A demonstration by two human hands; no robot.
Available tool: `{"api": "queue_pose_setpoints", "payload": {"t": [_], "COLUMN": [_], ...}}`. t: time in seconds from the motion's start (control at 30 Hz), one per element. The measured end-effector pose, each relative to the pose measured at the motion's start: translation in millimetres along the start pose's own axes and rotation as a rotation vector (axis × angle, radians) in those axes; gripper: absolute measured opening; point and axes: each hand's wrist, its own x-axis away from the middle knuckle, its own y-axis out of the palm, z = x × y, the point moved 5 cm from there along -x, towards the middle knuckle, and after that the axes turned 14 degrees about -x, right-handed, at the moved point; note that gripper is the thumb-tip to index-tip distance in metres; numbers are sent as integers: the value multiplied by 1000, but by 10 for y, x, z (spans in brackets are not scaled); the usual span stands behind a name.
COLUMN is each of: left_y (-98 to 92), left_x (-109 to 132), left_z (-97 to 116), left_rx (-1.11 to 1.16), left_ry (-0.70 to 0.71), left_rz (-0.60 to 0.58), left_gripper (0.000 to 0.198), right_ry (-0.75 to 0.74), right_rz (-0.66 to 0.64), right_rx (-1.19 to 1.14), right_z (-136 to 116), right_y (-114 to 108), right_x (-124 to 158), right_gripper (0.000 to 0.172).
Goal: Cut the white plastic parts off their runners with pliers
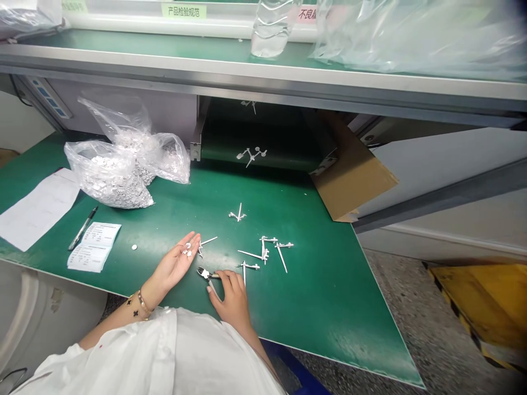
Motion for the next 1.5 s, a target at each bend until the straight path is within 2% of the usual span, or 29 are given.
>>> {"api": "queue_pose_setpoints", "payload": {"t": [0.17,0.27,0.37,0.57,0.7,0.83,0.93,1.07,1.2,1.33,1.43,1.5], "left_y": [-93,-71,-4,127,187,253,331,531,788,962,978,979], "left_x": [-85,-112,-110,-106,-76,13,45,2,-150,-420,-591,-650], "left_z": [22,213,537,1181,1634,2147,2456,2828,3256,3585,3744,3812], "left_rx": [50,60,30,-17,-10,-64,-139,-317,-631,-810,-816,-785], "left_ry": [-21,28,132,338,430,553,598,617,634,489,368,331], "left_rz": [-27,-42,-37,-98,-62,10,7,-36,16,70,177,206], "left_gripper": [40,31,24,21,19,24,19,13,17,22,25,29], "right_ry": [-26,-52,-63,-93,-106,-116,-92,-93,-112,-88,-61,-56], "right_rz": [3,16,14,21,42,68,114,155,185,174,176,189], "right_rx": [16,30,48,55,48,45,39,22,22,18,17,17], "right_z": [44,66,86,144,225,291,325,345,362,383,397,403], "right_y": [7,11,19,31,58,107,137,166,174,197,216,221], "right_x": [23,31,31,39,62,88,98,97,94,97,106,112], "right_gripper": [32,32,32,33,34,36,37,37,36,37,38,39]}}
